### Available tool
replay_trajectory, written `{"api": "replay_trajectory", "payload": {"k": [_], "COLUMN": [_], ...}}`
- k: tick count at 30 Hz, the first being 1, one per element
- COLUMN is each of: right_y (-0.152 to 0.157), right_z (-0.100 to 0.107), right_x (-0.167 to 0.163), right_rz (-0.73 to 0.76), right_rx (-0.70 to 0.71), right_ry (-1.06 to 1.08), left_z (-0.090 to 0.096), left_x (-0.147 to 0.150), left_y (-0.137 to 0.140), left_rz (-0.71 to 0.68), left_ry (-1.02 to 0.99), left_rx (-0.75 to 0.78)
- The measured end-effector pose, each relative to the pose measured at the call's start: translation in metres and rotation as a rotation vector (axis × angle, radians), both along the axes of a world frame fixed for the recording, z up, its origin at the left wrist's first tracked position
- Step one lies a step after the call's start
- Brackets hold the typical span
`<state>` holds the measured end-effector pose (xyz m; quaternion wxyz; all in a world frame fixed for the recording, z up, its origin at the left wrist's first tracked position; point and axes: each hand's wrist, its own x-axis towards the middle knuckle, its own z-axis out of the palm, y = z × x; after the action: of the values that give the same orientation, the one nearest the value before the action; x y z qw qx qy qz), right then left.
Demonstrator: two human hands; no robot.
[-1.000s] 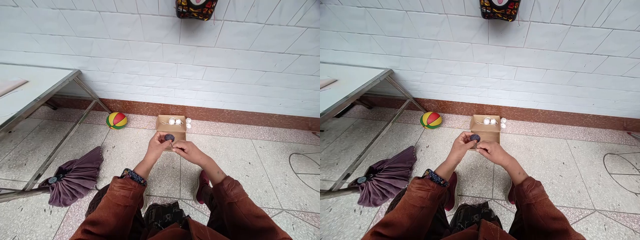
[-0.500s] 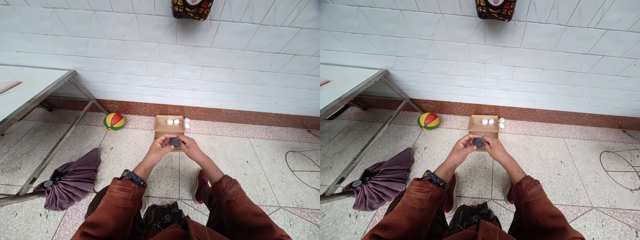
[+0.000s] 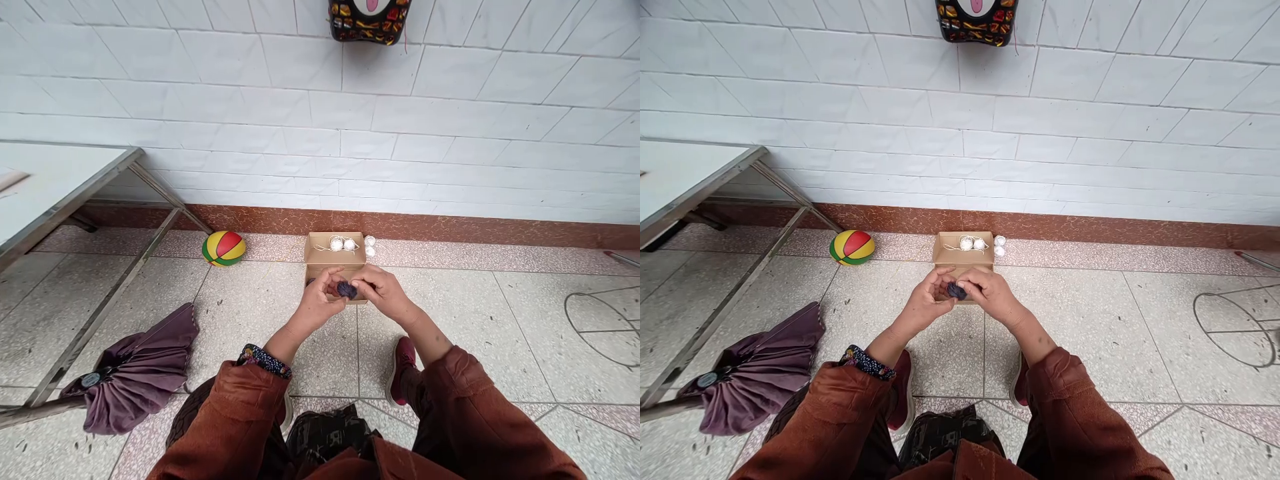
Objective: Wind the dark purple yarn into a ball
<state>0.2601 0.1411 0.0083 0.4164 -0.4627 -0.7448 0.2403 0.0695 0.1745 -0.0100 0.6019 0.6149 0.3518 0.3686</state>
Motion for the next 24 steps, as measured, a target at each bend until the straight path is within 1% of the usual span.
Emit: {"api": "replay_trajectory", "payload": {"k": [2,3,4,6,9,12,16,18,20,22,24], "right_y": [0.003,0.005,0.006,0.007,0.005,0.0,-0.009,-0.013,-0.014,-0.013,-0.01], "right_z": [-0.007,-0.011,-0.015,-0.023,-0.03,-0.03,-0.015,-0.006,0.001,0.002,-0.001], "right_x": [0.003,0.003,0.003,0.001,-0.004,-0.008,-0.006,-0.002,0.003,0.008,0.012], "right_rz": [-0.089,-0.126,-0.157,-0.179,-0.137,-0.087,0.083,0.133,0.088,-0.012,-0.124], "right_rx": [-0.01,-0.029,-0.053,-0.109,-0.167,-0.196,-0.163,-0.112,-0.05,-0.002,0.0], "right_ry": [0.011,0.019,0.025,0.021,-0.026,-0.073,-0.085,-0.057,-0.005,0.057,0.109], "left_z": [0.004,0.005,0.006,0.007,0.007,0.007,0.003,0.0,-0.003,-0.002,0.002], "left_x": [0.001,0.002,0.003,0.006,0.01,0.014,0.016,0.017,0.018,0.019,0.018], "left_y": [-0.003,-0.003,-0.003,-0.003,0.0,0.003,0.008,0.009,0.008,0.005,0.001], "left_rz": [-0.111,-0.143,-0.155,-0.134,-0.024,0.089,0.172,0.165,0.126,0.059,-0.036], "left_ry": [-0.086,-0.131,-0.171,-0.226,-0.267,-0.261,-0.158,-0.083,-0.02,0.009,-0.011], "left_rx": [-0.035,-0.059,-0.082,-0.128,-0.191,-0.219,-0.154,-0.115,-0.09,-0.074,-0.08]}}
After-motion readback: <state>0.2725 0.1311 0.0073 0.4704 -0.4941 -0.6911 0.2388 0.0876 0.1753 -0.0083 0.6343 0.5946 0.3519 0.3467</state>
